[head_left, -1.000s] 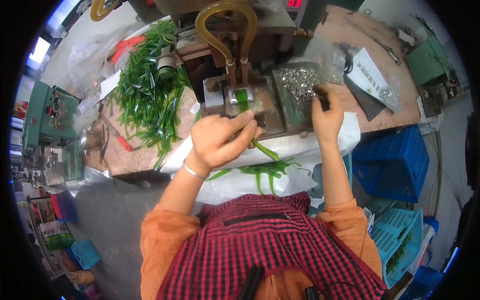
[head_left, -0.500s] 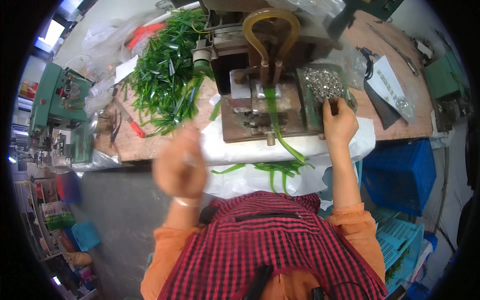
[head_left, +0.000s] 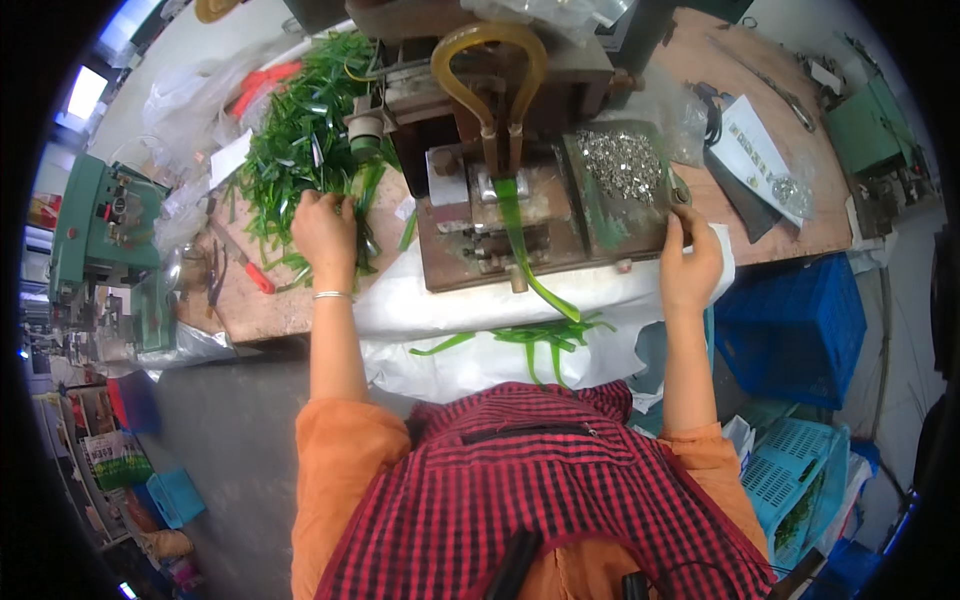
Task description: The person repeatedly picks green plastic leaves and small metal pins, inserts the leaves into a metal jig, and presses a lever to attach the pins. The finished pieces are placed on a white cloth on the table.
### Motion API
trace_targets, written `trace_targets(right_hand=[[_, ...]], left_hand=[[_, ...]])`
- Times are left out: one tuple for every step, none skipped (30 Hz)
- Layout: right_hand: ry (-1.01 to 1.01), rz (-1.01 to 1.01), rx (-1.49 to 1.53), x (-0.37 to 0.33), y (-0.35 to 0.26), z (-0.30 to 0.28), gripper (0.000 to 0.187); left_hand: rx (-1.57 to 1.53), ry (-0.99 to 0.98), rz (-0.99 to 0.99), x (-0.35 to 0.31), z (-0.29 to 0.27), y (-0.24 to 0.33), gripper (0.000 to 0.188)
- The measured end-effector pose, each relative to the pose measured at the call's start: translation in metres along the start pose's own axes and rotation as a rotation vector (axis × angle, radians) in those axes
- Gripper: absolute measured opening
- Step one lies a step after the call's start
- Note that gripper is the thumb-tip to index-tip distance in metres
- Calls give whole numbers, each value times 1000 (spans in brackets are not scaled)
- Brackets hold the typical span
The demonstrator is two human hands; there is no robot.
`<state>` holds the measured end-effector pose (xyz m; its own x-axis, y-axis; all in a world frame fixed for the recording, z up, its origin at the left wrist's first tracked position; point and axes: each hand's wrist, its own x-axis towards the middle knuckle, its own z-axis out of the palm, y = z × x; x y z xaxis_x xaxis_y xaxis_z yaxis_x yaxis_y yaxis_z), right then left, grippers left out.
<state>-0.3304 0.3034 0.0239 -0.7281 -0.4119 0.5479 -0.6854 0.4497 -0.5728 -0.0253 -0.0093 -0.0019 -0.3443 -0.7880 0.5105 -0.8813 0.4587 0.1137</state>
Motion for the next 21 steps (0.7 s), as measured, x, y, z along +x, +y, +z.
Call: trace_targets(right_hand=[[-2,18,10,-2,2,-9,16],[4,34,10,-7,10,-12,16],[-50,65,124,-7,4,-13,17],[-97,101,239,-5,-8,-14,17],[-146,135,356,-3,-22,-15,17],[-221,104,449,4,-42,-17,17],[-297,71,545,11,-63,-15,16],[-307,34,582,18,-81,-15,18],[-327,-7,624,25,-99,-8,20],[-323,35,708,30,-114,4,23],[-319,75,791,32,-127,16,27],[-329,150,881,31,-136,27,31],[-343,228,972,26,-140,39,34],[-330,147,926,23,-144,44,37],[-332,187,958,20,-145,45,38],[-330,225,987,20,-145,44,38],[-328,263,1016,18,-146,44,39],[-320,295,1018,18,-147,44,39],[-372,329,1084,19,-151,42,41],[-421,364,1146,23,-156,37,42],[-473,397,1212,26,-163,33,44]], left_hand=[[-75,-7,-58,-2,-8,3,15],[-107,-11,-77,-5,-10,4,15],[-132,-5,-94,-5,-15,3,14],[-222,39,-71,-3,-22,4,14],[-312,82,-48,-2,-28,7,13],[-408,123,-25,0,-34,12,13],[-576,84,-95,1,-38,18,12],[-753,45,-154,4,-41,31,12],[-921,6,-223,7,-44,39,12],[-1006,5,-196,5,-38,41,15],[-1035,9,-215,2,-33,45,18],[-1031,-1,-223,-4,-31,47,18],[-1022,-13,-234,-13,-29,47,18],[-1230,9,-354,-20,-28,52,15],[-1221,28,-341,-26,-31,54,15],[-1217,46,-326,-28,-39,58,14],[-1213,64,-310,-30,-48,62,13],[-1318,151,-235,-26,-62,69,10],[-1348,226,-126,-21,-81,77,8],[-1305,266,-49,-17,-104,86,8],[-1258,309,26,-16,-127,93,7]])
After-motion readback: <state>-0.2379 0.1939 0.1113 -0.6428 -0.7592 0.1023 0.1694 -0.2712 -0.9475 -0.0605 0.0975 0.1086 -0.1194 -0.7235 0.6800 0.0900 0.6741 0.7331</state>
